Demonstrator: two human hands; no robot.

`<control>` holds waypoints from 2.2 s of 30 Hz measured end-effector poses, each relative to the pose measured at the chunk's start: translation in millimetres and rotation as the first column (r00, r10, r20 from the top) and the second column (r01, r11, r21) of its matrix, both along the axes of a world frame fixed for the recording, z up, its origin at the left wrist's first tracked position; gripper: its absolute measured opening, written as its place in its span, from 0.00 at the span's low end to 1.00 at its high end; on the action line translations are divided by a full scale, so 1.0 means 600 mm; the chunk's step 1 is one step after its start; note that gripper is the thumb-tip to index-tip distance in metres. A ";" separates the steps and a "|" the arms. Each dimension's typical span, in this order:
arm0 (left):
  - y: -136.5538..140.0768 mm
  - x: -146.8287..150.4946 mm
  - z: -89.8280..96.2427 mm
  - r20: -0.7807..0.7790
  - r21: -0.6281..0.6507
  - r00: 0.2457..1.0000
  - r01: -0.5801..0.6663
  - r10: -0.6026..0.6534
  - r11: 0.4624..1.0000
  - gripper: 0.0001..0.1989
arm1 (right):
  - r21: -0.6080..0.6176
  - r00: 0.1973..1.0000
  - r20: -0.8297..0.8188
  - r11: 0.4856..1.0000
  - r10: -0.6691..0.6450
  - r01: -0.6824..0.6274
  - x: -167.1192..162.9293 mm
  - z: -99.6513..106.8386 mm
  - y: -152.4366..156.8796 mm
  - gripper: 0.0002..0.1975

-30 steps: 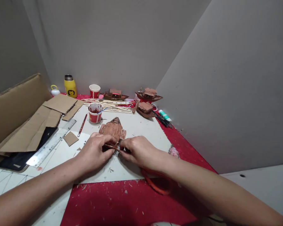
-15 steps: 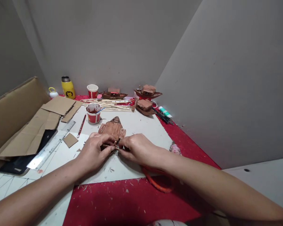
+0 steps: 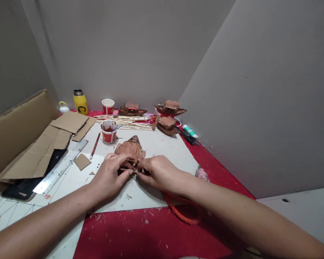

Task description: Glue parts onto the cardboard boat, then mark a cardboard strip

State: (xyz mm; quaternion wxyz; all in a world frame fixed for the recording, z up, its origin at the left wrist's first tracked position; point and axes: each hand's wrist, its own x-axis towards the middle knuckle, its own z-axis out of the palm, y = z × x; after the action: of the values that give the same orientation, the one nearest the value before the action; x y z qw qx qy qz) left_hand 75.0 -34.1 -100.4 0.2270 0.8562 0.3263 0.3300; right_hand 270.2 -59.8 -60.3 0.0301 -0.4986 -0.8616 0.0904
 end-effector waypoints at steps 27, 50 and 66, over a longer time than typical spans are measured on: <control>0.015 -0.025 0.029 0.379 -0.273 0.854 -0.266 0.357 0.925 0.11 | 0.019 0.999 -0.033 1.000 0.007 -0.007 0.002 -0.005 0.001 0.06; -0.001 -0.015 0.051 0.099 -0.556 0.995 0.068 -0.015 0.828 0.12 | -0.030 0.999 -0.036 0.999 -0.022 0.021 0.001 0.005 -0.001 0.08; 0.009 -0.007 0.025 0.028 -0.473 0.992 0.122 -0.124 0.873 0.10 | -0.083 0.997 -0.072 0.996 -0.040 0.034 -0.004 0.007 -0.002 0.08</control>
State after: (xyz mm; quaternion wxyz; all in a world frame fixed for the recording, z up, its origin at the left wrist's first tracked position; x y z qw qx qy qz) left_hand 70.9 -28.6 -85.2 0.4491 0.7944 0.3422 0.2238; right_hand 267.5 -61.0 -56.1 0.0427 -0.5115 -0.8461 0.1434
